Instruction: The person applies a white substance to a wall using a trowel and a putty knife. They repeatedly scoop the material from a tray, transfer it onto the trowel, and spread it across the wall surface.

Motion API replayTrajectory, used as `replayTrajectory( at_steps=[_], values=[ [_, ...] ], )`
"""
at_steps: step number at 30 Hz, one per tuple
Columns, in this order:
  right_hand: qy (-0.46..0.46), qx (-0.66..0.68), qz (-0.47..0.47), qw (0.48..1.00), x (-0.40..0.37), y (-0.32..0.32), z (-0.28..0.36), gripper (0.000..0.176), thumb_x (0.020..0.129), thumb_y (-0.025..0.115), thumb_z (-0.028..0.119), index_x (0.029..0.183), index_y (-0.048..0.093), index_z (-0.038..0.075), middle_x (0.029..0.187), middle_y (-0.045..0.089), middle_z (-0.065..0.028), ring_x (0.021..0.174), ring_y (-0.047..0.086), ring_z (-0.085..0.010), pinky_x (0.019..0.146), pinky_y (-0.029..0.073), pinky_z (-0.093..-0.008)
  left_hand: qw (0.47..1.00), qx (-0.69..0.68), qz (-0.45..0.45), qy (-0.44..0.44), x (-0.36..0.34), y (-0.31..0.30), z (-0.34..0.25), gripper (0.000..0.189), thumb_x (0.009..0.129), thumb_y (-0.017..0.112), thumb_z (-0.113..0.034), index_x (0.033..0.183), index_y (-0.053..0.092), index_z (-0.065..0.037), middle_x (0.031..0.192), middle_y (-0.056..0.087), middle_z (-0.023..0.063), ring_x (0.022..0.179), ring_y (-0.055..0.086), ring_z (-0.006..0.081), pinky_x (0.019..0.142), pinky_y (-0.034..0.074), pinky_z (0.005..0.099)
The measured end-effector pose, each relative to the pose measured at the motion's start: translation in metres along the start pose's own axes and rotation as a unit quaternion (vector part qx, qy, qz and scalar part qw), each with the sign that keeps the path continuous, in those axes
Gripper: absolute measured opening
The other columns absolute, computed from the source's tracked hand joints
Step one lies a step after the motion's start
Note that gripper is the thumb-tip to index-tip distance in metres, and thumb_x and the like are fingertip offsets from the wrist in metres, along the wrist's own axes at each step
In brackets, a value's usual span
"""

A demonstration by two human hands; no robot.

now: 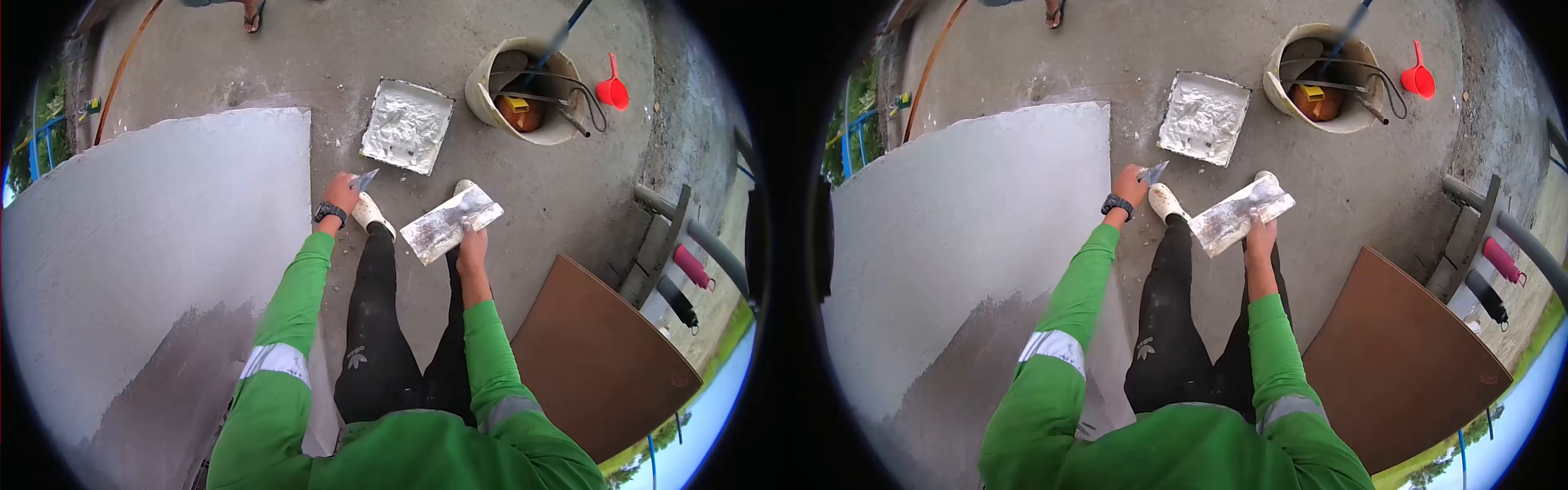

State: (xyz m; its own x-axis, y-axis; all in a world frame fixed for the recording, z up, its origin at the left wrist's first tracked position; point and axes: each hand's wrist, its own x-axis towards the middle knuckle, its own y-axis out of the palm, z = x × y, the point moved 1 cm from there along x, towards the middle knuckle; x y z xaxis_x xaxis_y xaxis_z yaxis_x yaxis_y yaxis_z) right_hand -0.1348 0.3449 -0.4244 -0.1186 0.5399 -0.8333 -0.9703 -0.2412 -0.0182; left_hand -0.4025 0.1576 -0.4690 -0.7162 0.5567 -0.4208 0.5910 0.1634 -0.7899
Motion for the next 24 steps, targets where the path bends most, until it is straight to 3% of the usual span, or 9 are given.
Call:
replayTrajectory(
  at_steps=[2, 6, 7, 9, 10, 12, 19, 24],
  values=[
    [0.039, 0.016, -0.024, 0.999, 0.021, 0.007, -0.026, 0.035, 0.094, 0.054, 0.005, 0.127, 0.045, -0.002, 0.120, 0.057, -0.0115, 0.103, 0.059, -0.0205, 0.084, 0.051, -0.0339, 0.999, 0.029, 0.025, 0.010, 0.050, 0.040, 0.015, 0.021, 0.076, 0.060, -0.011, 0.094, 0.070, -0.007, 0.100, 0.062, 0.0164, 0.092, 0.059, 0.0380, 0.082, 0.049, 0.0454],
    [0.047, -0.068, -0.003, 0.997, 0.059, 0.001, -0.091, 0.039, 0.094, 0.057, 0.009, 0.129, 0.045, -0.003, 0.120, 0.058, -0.0108, 0.105, 0.056, -0.0186, 0.090, 0.045, -0.0314, 0.976, 0.137, 0.059, 0.161, 0.131, 0.127, 0.057, 0.023, 0.076, 0.059, -0.006, 0.094, 0.072, -0.011, 0.096, 0.064, 0.0114, 0.097, 0.056, 0.0328, 0.086, 0.049, 0.0407],
    [0.058, -0.068, -0.006, 0.996, 0.067, 0.005, -0.100, 0.039, 0.094, 0.057, 0.009, 0.129, 0.045, -0.003, 0.120, 0.058, -0.0108, 0.105, 0.056, -0.0186, 0.090, 0.045, -0.0314, 0.975, 0.140, 0.068, 0.157, 0.147, 0.141, 0.063, 0.023, 0.076, 0.059, -0.006, 0.094, 0.072, -0.011, 0.096, 0.064, 0.0114, 0.097, 0.056, 0.0328, 0.086, 0.049, 0.0407],
    [0.043, -0.171, 0.018, 0.984, 0.073, 0.012, -0.104, 0.036, 0.096, 0.054, 0.011, 0.128, 0.046, -0.002, 0.118, 0.058, -0.0084, 0.105, 0.056, -0.0169, 0.089, 0.045, -0.0310, 0.941, 0.192, 0.115, 0.253, 0.169, 0.165, 0.067, 0.029, 0.073, 0.057, -0.004, 0.099, 0.070, -0.010, 0.095, 0.063, 0.0091, 0.095, 0.056, 0.0300, 0.085, 0.048, 0.0403],
    [0.059, -0.155, 0.029, 0.986, 0.074, 0.018, -0.100, 0.037, 0.096, 0.054, 0.010, 0.129, 0.045, -0.004, 0.121, 0.057, -0.0085, 0.108, 0.054, -0.0164, 0.095, 0.041, -0.0300, 0.941, 0.190, 0.122, 0.253, 0.173, 0.173, 0.066, 0.029, 0.073, 0.057, -0.004, 0.099, 0.070, -0.010, 0.095, 0.063, 0.0091, 0.095, 0.056, 0.0300, 0.085, 0.048, 0.0403],
    [0.059, -0.131, 0.021, 0.989, 0.067, 0.034, -0.078, 0.036, 0.095, 0.056, 0.010, 0.127, 0.047, -0.004, 0.119, 0.059, -0.0097, 0.107, 0.055, -0.0163, 0.093, 0.042, -0.0297, 0.916, 0.240, 0.141, 0.288, 0.184, 0.186, 0.063, 0.028, 0.073, 0.057, -0.003, 0.098, 0.069, -0.010, 0.096, 0.062, 0.0083, 0.098, 0.055, 0.0288, 0.086, 0.048, 0.0403],
    [0.093, -0.065, 0.018, 0.993, 0.067, 0.040, -0.058, 0.033, 0.095, 0.056, 0.009, 0.125, 0.049, -0.002, 0.118, 0.059, -0.0089, 0.106, 0.055, -0.0141, 0.092, 0.042, -0.0281, 0.910, 0.270, 0.146, 0.280, 0.198, 0.242, 0.103, 0.022, 0.076, 0.057, -0.004, 0.095, 0.068, -0.007, 0.099, 0.062, 0.0100, 0.101, 0.055, 0.0292, 0.087, 0.048, 0.0406],
    [0.086, -0.065, 0.032, 0.994, 0.068, 0.036, -0.061, 0.033, 0.095, 0.056, 0.009, 0.124, 0.049, -0.003, 0.117, 0.060, -0.0084, 0.105, 0.056, -0.0140, 0.092, 0.043, -0.0283, 0.881, 0.298, 0.283, 0.235, 0.208, 0.243, 0.103, 0.025, 0.078, 0.055, -0.003, 0.098, 0.069, -0.009, 0.104, 0.065, 0.0132, 0.102, 0.058, 0.0322, 0.089, 0.048, 0.0429]
  ],
)
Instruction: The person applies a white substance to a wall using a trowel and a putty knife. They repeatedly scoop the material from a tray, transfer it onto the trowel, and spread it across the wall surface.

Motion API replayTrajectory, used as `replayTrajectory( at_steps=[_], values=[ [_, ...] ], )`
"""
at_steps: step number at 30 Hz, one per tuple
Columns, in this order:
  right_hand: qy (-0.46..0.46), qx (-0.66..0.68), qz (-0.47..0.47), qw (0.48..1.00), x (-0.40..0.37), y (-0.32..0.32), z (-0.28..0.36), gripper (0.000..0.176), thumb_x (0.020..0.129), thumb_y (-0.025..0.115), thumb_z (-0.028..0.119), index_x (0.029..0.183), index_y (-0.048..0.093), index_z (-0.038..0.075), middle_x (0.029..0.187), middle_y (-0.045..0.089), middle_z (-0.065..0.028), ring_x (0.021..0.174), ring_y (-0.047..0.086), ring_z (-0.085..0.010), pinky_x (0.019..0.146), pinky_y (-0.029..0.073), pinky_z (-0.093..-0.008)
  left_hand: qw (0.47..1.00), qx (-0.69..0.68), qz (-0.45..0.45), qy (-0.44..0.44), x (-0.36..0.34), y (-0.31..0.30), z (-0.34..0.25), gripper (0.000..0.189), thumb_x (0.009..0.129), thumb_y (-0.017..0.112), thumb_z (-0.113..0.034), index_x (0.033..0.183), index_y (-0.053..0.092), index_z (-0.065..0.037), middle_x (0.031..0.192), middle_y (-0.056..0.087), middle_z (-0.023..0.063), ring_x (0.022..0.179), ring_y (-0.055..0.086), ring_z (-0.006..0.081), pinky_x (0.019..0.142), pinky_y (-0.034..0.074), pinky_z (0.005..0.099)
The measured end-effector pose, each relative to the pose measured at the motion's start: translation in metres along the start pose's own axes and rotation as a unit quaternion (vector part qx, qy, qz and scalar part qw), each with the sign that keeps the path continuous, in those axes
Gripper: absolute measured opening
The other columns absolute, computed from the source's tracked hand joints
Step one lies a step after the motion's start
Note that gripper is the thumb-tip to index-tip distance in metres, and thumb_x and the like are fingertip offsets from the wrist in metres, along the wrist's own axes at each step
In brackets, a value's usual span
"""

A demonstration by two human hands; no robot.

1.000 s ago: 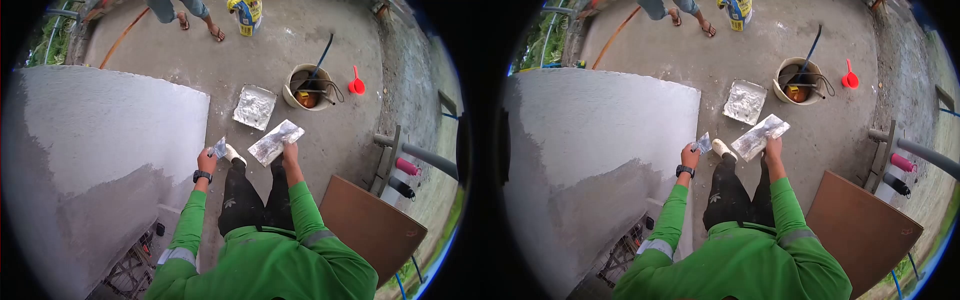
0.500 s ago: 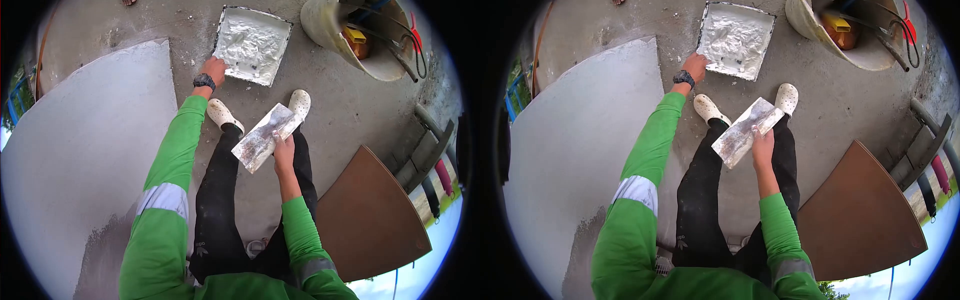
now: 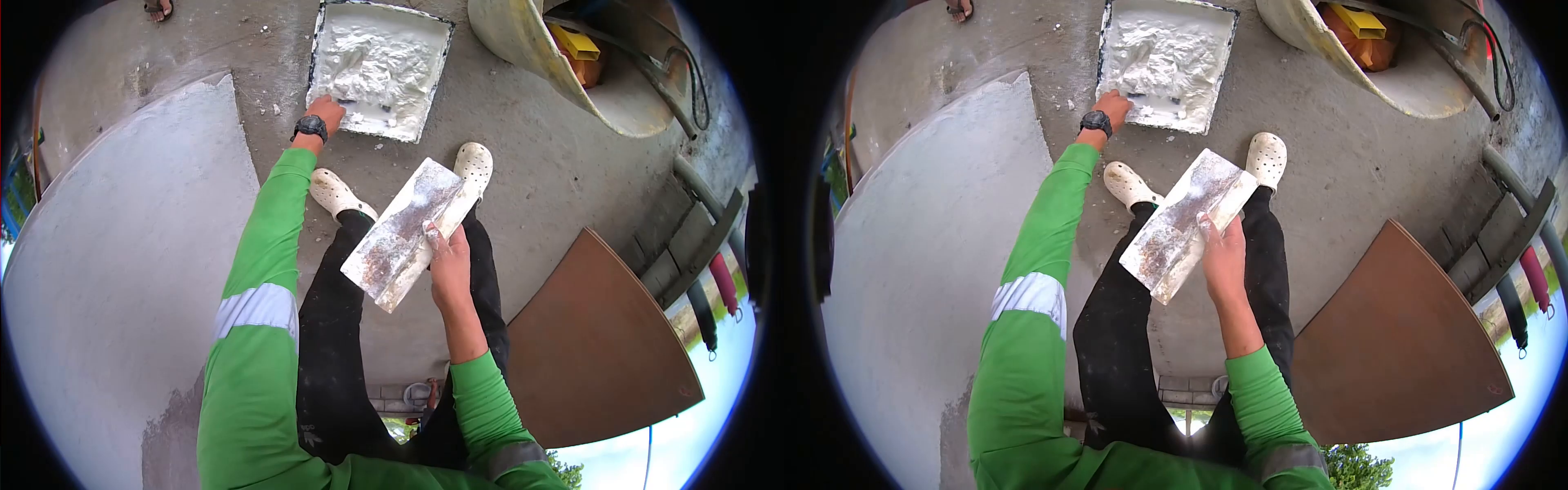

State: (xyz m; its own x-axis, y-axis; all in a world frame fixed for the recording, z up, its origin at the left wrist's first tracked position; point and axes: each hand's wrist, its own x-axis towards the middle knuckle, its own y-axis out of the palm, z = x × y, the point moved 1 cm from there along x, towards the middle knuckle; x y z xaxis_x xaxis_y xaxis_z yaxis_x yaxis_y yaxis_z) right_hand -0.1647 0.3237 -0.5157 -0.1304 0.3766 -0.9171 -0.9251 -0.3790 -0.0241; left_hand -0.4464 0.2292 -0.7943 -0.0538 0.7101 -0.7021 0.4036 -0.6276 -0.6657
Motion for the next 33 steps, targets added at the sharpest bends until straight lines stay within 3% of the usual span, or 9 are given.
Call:
replayTrajectory(
  at_steps=[7, 13, 20, 21, 23, 26, 27, 29, 33],
  values=[
    [-0.016, -0.047, -0.011, 0.999, 0.004, -0.002, -0.007, 0.031, 0.095, 0.055, 0.009, 0.123, 0.050, -0.003, 0.116, 0.061, -0.0089, 0.104, 0.056, -0.0143, 0.090, 0.044, -0.0289, 0.983, -0.074, 0.109, -0.129, 0.039, -0.022, -0.004, 0.037, 0.080, 0.055, -0.002, 0.114, 0.066, -0.012, 0.115, 0.064, 0.0164, 0.105, 0.062, 0.0350, 0.092, 0.049, 0.0446],
    [-0.039, -0.037, -0.008, 0.999, 0.000, -0.003, -0.002, 0.034, 0.095, 0.055, 0.010, 0.126, 0.049, -0.003, 0.117, 0.062, -0.0094, 0.104, 0.057, -0.0150, 0.091, 0.043, -0.0293, 0.978, -0.070, 0.181, -0.074, 0.051, -0.049, 0.004, 0.037, 0.077, 0.053, -0.004, 0.112, 0.065, -0.010, 0.111, 0.065, 0.0201, 0.101, 0.063, 0.0361, 0.086, 0.050, 0.0398],
    [0.009, 0.028, -0.012, 0.999, 0.015, -0.010, -0.002, 0.039, 0.096, 0.054, 0.010, 0.133, 0.045, 0.000, 0.125, 0.057, -0.0082, 0.110, 0.055, -0.0160, 0.093, 0.043, -0.0301, 0.952, -0.297, 0.060, -0.035, 0.000, -0.090, 0.017, 0.034, 0.084, 0.065, -0.024, 0.109, 0.063, -0.001, 0.098, 0.067, 0.0191, 0.091, 0.064, 0.0316, 0.081, 0.049, 0.0371],
    [0.021, 0.033, -0.007, 0.999, 0.027, -0.009, 0.006, 0.039, 0.096, 0.054, 0.010, 0.133, 0.045, 0.000, 0.125, 0.057, -0.0082, 0.110, 0.055, -0.0160, 0.093, 0.043, -0.0301, 0.939, -0.342, -0.002, -0.036, -0.012, -0.093, 0.015, 0.031, 0.085, 0.066, -0.017, 0.111, 0.063, -0.002, 0.099, 0.069, 0.0147, 0.088, 0.065, 0.0256, 0.082, 0.049, 0.0343],
    [0.035, 0.044, -0.003, 0.998, 0.052, -0.009, 0.011, 0.038, 0.097, 0.052, 0.010, 0.133, 0.044, 0.000, 0.125, 0.057, -0.0086, 0.110, 0.056, -0.0170, 0.092, 0.045, -0.0305, 0.868, -0.496, -0.003, -0.032, -0.035, -0.102, 0.001, 0.026, 0.085, 0.066, -0.010, 0.111, 0.066, -0.004, 0.102, 0.070, 0.0091, 0.093, 0.064, 0.0198, 0.081, 0.048, 0.0308],
    [0.094, 0.007, 0.029, 0.995, 0.076, 0.013, 0.019, 0.039, 0.099, 0.048, 0.016, 0.137, 0.042, 0.010, 0.125, 0.057, -0.0060, 0.107, 0.058, -0.0186, 0.090, 0.048, -0.0361, 0.831, -0.547, -0.088, -0.048, -0.101, -0.150, -0.033, 0.025, 0.086, 0.060, 0.000, 0.107, 0.070, -0.007, 0.101, 0.070, 0.0079, 0.100, 0.062, 0.0172, 0.088, 0.048, 0.0323],
    [0.105, 0.009, 0.068, 0.992, 0.088, 0.017, 0.010, 0.039, 0.099, 0.047, 0.018, 0.138, 0.041, 0.014, 0.125, 0.057, -0.0048, 0.106, 0.059, -0.0186, 0.088, 0.049, -0.0389, 0.832, -0.546, -0.091, -0.048, -0.119, -0.155, -0.046, 0.025, 0.086, 0.060, 0.000, 0.107, 0.070, -0.007, 0.101, 0.070, 0.0079, 0.100, 0.062, 0.0172, 0.088, 0.048, 0.0323],
    [0.134, 0.003, 0.152, 0.979, 0.100, 0.030, -0.002, 0.039, 0.100, 0.045, 0.018, 0.138, 0.040, 0.012, 0.126, 0.057, -0.0048, 0.106, 0.059, -0.0185, 0.088, 0.050, -0.0399, 0.757, -0.611, -0.231, 0.021, -0.158, -0.164, -0.067, 0.029, 0.083, 0.059, 0.007, 0.104, 0.073, -0.009, 0.103, 0.071, 0.0058, 0.103, 0.062, 0.0181, 0.093, 0.047, 0.0318],
    [0.124, 0.086, 0.290, 0.945, 0.043, 0.061, 0.043, 0.037, 0.100, 0.041, 0.014, 0.137, 0.042, 0.007, 0.128, 0.055, -0.0068, 0.111, 0.058, -0.0195, 0.095, 0.049, -0.0383, 0.754, -0.560, -0.340, 0.055, -0.222, -0.187, -0.108, 0.037, 0.077, 0.059, 0.012, 0.104, 0.073, -0.010, 0.106, 0.071, 0.0050, 0.108, 0.061, 0.0216, 0.098, 0.046, 0.0336]
  ],
)
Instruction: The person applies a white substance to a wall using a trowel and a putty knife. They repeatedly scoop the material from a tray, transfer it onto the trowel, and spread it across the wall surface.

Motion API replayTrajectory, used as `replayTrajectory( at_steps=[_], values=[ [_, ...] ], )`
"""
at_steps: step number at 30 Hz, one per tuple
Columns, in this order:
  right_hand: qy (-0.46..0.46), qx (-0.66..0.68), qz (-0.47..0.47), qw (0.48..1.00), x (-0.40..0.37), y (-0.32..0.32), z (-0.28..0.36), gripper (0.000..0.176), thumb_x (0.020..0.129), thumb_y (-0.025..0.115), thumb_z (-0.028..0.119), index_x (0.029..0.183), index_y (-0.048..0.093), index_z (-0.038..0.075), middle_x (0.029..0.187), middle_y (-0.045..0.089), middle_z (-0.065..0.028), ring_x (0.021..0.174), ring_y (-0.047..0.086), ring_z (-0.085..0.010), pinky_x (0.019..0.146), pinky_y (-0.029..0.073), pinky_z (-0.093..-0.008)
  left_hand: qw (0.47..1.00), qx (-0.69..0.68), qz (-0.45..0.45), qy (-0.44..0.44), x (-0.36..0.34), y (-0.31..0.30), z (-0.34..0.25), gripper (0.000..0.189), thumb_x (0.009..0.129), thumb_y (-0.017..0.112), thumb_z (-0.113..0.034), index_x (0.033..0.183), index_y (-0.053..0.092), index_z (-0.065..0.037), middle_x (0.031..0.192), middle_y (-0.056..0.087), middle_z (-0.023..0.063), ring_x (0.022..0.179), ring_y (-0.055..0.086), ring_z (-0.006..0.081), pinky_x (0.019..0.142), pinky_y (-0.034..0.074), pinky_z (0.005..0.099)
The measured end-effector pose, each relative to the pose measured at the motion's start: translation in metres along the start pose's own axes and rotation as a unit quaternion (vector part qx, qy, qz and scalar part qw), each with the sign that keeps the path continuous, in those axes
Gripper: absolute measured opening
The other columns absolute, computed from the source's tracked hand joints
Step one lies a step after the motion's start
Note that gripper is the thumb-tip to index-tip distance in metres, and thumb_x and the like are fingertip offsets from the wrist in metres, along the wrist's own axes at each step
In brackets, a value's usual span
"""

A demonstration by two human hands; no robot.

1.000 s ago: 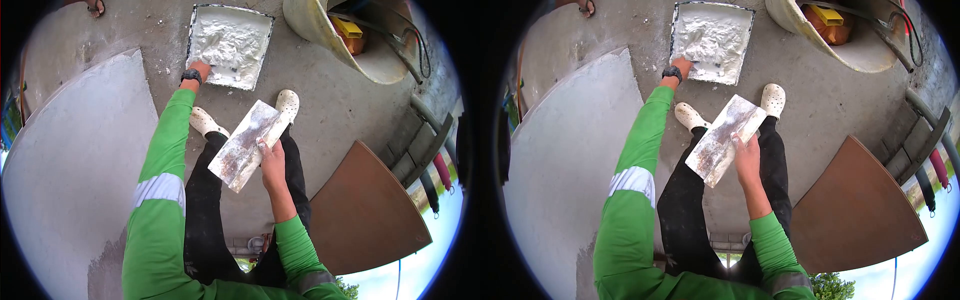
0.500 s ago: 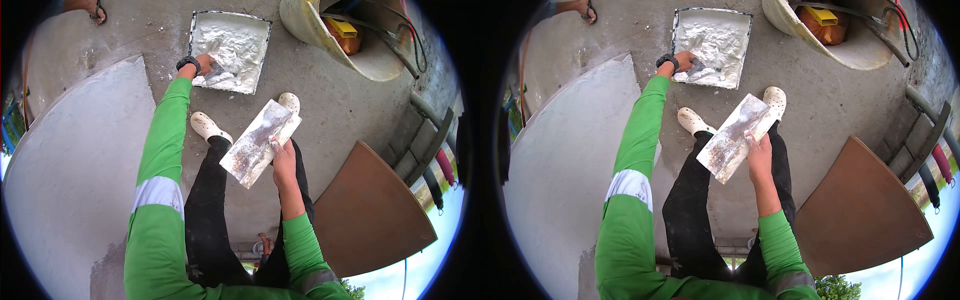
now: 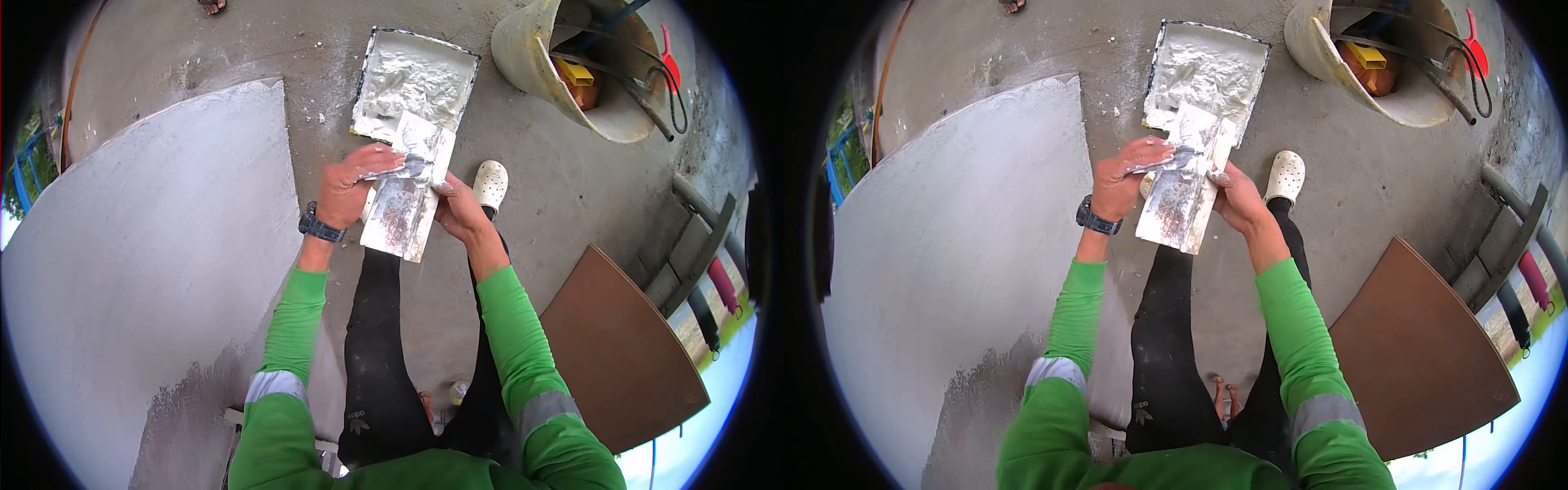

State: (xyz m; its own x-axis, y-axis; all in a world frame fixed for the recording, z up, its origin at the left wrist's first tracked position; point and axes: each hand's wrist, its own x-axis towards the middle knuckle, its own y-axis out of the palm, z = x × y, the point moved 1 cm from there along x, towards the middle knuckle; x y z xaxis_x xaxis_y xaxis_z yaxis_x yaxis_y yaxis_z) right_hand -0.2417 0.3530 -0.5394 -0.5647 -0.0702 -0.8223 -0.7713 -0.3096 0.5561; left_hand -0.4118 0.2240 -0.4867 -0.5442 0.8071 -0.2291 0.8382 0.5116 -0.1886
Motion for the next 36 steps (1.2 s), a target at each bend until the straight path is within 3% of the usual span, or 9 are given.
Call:
replayTrajectory(
  at_steps=[3, 8, 14, 20, 26, 28, 30, 34, 36],
  values=[
    [-0.032, 0.025, 0.043, 0.998, -0.051, 0.035, 0.026, 0.039, 0.099, 0.044, 0.011, 0.137, 0.041, 0.004, 0.130, 0.054, -0.0088, 0.114, 0.057, -0.0201, 0.099, 0.047, -0.0373, 0.993, 0.046, -0.025, 0.110, -0.024, -0.007, -0.050, 0.040, 0.072, 0.058, 0.015, 0.101, 0.073, -0.009, 0.110, 0.070, 0.0066, 0.116, 0.058, 0.0294, 0.102, 0.042, 0.0402],
    [-0.049, -0.033, 0.097, 0.994, -0.165, 0.112, 0.075, 0.039, 0.099, 0.046, 0.012, 0.137, 0.041, 0.004, 0.126, 0.056, -0.0088, 0.111, 0.058, -0.0194, 0.096, 0.048, -0.0371, 0.974, 0.158, -0.056, 0.153, -0.054, -0.032, -0.182, 0.046, 0.070, 0.055, 0.018, 0.103, 0.072, -0.010, 0.112, 0.069, 0.0062, 0.120, 0.056, 0.0306, 0.106, 0.038, 0.0430],
    [-0.061, -0.138, 0.177, 0.973, -0.304, 0.190, 0.108, 0.040, 0.098, 0.047, 0.012, 0.136, 0.042, 0.002, 0.123, 0.059, -0.0080, 0.105, 0.061, -0.0174, 0.092, 0.050, -0.0352, 0.936, 0.209, -0.193, 0.208, -0.122, -0.043, -0.342, 0.048, 0.067, 0.053, 0.022, 0.097, 0.073, -0.009, 0.109, 0.070, 0.0077, 0.120, 0.056, 0.0314, 0.108, 0.036, 0.0463],
    [-0.039, -0.204, 0.208, 0.956, -0.413, 0.244, 0.093, 0.037, 0.095, 0.048, 0.010, 0.132, 0.047, 0.001, 0.120, 0.060, -0.0092, 0.104, 0.061, -0.0181, 0.094, 0.049, -0.0346, 0.892, 0.260, -0.286, 0.235, -0.218, -0.036, -0.442, 0.044, 0.072, 0.055, 0.018, 0.101, 0.072, -0.011, 0.111, 0.069, 0.0051, 0.119, 0.057, 0.0280, 0.107, 0.038, 0.0445],
    [-0.022, -0.225, 0.281, 0.933, -0.468, 0.265, 0.040, 0.036, 0.095, 0.047, 0.009, 0.130, 0.048, -0.001, 0.120, 0.060, -0.0104, 0.105, 0.061, -0.0197, 0.095, 0.049, -0.0361, 0.847, 0.289, -0.382, 0.229, -0.318, -0.033, -0.474, 0.043, 0.074, 0.054, 0.019, 0.101, 0.071, -0.009, 0.109, 0.070, 0.0066, 0.113, 0.061, 0.0284, 0.102, 0.043, 0.0429],
    [-0.020, -0.247, 0.287, 0.925, -0.480, 0.267, 0.016, 0.036, 0.096, 0.045, 0.009, 0.130, 0.047, -0.002, 0.119, 0.060, -0.0115, 0.104, 0.061, -0.0209, 0.094, 0.049, -0.0367, 0.863, 0.225, -0.409, 0.194, -0.361, -0.029, -0.469, 0.042, 0.074, 0.054, 0.020, 0.100, 0.070, -0.009, 0.108, 0.070, 0.0076, 0.109, 0.063, 0.0285, 0.095, 0.049, 0.0384],
    [-0.021, -0.257, 0.310, 0.915, -0.497, 0.270, -0.009, 0.036, 0.096, 0.043, 0.008, 0.130, 0.047, -0.002, 0.120, 0.059, -0.0121, 0.105, 0.061, -0.0219, 0.095, 0.049, -0.0371, 0.846, 0.264, -0.423, 0.189, -0.407, -0.030, -0.454, 0.040, 0.074, 0.055, 0.018, 0.101, 0.069, -0.007, 0.107, 0.070, 0.0087, 0.105, 0.065, 0.0268, 0.088, 0.053, 0.0338],
    [-0.037, -0.313, 0.313, 0.896, -0.523, 0.275, -0.063, 0.037, 0.096, 0.039, 0.005, 0.132, 0.046, -0.001, 0.120, 0.059, -0.0116, 0.106, 0.061, -0.0216, 0.094, 0.050, -0.0364, 0.860, 0.143, -0.483, 0.082, -0.516, 0.005, -0.433, 0.029, 0.081, 0.056, 0.013, 0.102, 0.068, -0.004, 0.102, 0.071, 0.0108, 0.094, 0.069, 0.0239, 0.083, 0.053, 0.0309],
    [-0.030, -0.315, 0.315, 0.895, -0.527, 0.282, -0.093, 0.037, 0.096, 0.038, 0.005, 0.132, 0.046, 0.000, 0.120, 0.059, -0.0107, 0.105, 0.061, -0.0206, 0.093, 0.050, -0.0354, 0.862, 0.110, -0.494, -0.022, -0.574, 0.017, -0.409, 0.022, 0.085, 0.059, 0.005, 0.103, 0.068, -0.003, 0.096, 0.071, 0.0124, 0.089, 0.069, 0.0201, 0.079, 0.052, 0.0291]
  ],
)
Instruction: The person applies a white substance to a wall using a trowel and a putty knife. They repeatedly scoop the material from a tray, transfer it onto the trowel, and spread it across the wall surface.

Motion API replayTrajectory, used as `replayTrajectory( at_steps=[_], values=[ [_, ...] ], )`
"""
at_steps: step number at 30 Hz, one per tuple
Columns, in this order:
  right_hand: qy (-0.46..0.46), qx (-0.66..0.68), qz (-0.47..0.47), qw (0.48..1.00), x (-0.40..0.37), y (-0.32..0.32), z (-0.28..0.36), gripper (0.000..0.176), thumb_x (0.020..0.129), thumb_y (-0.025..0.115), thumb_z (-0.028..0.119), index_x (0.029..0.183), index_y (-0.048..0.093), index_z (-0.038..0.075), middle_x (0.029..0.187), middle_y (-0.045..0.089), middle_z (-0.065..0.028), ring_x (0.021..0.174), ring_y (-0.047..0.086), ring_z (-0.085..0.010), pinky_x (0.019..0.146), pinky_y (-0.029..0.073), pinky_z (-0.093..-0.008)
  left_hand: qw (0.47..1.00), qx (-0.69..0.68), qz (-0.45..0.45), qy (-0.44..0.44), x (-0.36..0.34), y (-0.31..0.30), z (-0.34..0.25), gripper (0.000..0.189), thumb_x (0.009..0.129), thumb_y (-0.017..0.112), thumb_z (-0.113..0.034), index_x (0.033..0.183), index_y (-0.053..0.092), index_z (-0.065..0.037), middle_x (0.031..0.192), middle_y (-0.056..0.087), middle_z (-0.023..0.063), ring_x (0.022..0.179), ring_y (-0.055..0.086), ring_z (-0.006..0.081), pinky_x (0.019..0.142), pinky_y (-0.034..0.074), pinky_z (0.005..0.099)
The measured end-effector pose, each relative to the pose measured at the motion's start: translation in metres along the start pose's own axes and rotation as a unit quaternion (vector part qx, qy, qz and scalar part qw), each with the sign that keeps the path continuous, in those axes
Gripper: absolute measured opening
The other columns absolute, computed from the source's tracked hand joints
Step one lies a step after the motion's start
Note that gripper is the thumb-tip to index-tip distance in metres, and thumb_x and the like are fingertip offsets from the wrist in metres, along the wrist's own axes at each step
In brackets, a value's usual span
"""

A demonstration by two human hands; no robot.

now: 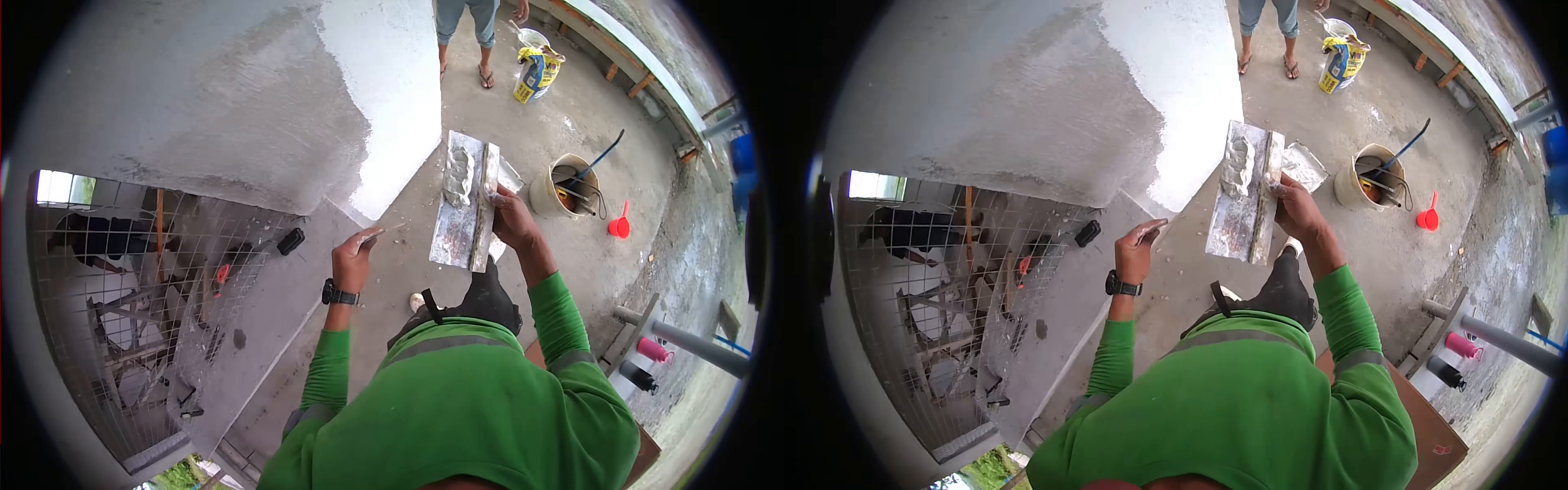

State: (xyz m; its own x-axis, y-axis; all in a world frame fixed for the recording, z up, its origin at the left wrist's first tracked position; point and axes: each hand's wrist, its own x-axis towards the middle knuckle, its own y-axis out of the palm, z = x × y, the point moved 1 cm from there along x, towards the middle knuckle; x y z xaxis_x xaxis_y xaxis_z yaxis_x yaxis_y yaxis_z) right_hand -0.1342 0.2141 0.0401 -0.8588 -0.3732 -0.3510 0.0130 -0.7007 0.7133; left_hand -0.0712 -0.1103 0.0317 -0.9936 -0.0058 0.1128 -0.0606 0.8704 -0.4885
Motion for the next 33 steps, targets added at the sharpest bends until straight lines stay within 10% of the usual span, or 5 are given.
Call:
replayTrajectory(
  at_steps=[25, 28, 29, 31, 33],
  values=[
    [0.051, -0.047, -0.283, 0.957, 0.372, -0.008, -0.215, 0.020, 0.083, 0.063, 0.008, 0.101, 0.058, 0.003, 0.091, 0.065, -0.0147, 0.078, 0.065, -0.0285, 0.068, 0.057, -0.0449, 0.916, -0.119, -0.143, -0.356, -0.121, -0.140, 0.080, 0.022, 0.086, 0.065, -0.002, 0.107, 0.065, 0.004, 0.093, 0.067, 0.0034, 0.083, 0.059, 0.0088, 0.077, 0.048, 0.0237],
    [-0.238, -0.745, 0.041, 0.622, 0.353, 0.027, -0.168, 0.012, 0.087, 0.057, 0.007, 0.088, 0.058, -0.005, 0.078, 0.060, -0.0159, 0.067, 0.065, -0.0312, 0.058, 0.055, -0.0479, 0.930, -0.162, -0.108, -0.313, -0.100, -0.143, 0.096, 0.022, 0.086, 0.065, -0.002, 0.108, 0.065, 0.004, 0.093, 0.068, 0.0031, 0.083, 0.059, 0.0085, 0.077, 0.048, 0.0236],
    [-0.247, -0.751, 0.035, 0.612, 0.365, 0.020, -0.169, 0.012, 0.087, 0.057, 0.007, 0.088, 0.058, -0.005, 0.078, 0.060, -0.0159, 0.067, 0.065, -0.0312, 0.058, 0.055, -0.0479, 0.932, -0.172, -0.106, -0.301, -0.094, -0.148, 0.102, 0.022, 0.086, 0.065, -0.002, 0.108, 0.065, 0.004, 0.093, 0.068, 0.0031, 0.083, 0.059, 0.0085, 0.077, 0.048, 0.0236],
    [-0.188, -0.428, -0.036, 0.883, 0.409, -0.009, -0.175, 0.014, 0.088, 0.056, 0.007, 0.093, 0.057, -0.006, 0.086, 0.062, -0.0168, 0.073, 0.066, -0.0328, 0.062, 0.057, -0.0488, 0.939, -0.190, -0.085, -0.274, -0.088, -0.159, 0.112, 0.022, 0.087, 0.064, -0.003, 0.108, 0.064, 0.004, 0.092, 0.067, 0.0025, 0.082, 0.059, 0.0079, 0.076, 0.048, 0.0235],
    [-0.089, -0.338, -0.116, 0.930, 0.365, 0.078, -0.112, 0.018, 0.087, 0.058, 0.007, 0.098, 0.057, -0.007, 0.094, 0.063, -0.0206, 0.082, 0.067, -0.0345, 0.070, 0.060, -0.0457, 0.948, -0.194, -0.081, -0.238, -0.082, -0.170, 0.120, 0.022, 0.088, 0.064, -0.004, 0.108, 0.065, 0.003, 0.091, 0.067, 0.0022, 0.081, 0.058, 0.0077, 0.075, 0.048, 0.0233]
  ],
)
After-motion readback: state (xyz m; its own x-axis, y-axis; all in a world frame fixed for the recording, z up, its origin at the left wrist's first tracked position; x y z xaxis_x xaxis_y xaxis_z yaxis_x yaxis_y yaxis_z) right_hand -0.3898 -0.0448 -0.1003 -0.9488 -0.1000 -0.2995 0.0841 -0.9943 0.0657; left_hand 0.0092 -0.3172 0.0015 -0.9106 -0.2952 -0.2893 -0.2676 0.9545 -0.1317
